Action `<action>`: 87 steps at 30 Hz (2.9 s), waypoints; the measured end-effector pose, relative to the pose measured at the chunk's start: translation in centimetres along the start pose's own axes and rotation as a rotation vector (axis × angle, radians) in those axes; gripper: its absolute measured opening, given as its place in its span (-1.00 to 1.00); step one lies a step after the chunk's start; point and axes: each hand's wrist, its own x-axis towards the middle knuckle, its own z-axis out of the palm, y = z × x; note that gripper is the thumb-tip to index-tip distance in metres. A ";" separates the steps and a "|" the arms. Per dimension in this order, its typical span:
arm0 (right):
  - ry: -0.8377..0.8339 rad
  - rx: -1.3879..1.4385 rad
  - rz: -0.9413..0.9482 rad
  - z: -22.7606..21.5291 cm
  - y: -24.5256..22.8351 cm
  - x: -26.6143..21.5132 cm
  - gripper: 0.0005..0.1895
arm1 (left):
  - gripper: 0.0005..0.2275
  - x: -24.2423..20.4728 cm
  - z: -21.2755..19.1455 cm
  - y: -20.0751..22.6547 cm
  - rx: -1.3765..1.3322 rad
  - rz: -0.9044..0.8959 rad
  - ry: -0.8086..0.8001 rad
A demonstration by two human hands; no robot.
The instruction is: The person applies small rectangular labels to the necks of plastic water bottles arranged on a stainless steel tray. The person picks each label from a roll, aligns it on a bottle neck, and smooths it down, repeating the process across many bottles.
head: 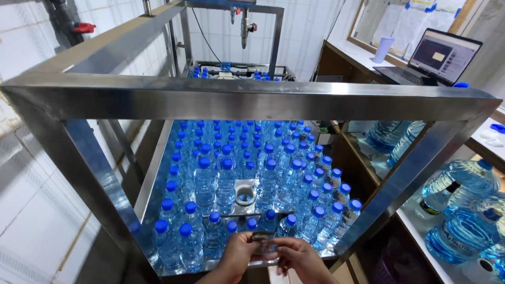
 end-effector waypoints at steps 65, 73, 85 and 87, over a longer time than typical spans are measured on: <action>0.380 -0.474 -0.348 -2.5 1.7 7.3 -0.91 | -0.70 2.0 1.6 -0.5 -0.065 -0.184 0.244; 0.385 -0.438 -0.312 -1.7 0.7 6.4 -0.73 | -0.80 2.1 1.9 -1.5 0.061 -0.108 0.285; 0.289 -0.240 -0.169 -1.7 0.2 6.1 -0.82 | -0.89 1.4 1.9 -1.0 0.164 -0.066 0.232; 0.280 -0.213 -0.137 -1.4 -0.1 6.1 -0.88 | -0.91 2.0 1.6 -1.1 0.130 -0.074 0.244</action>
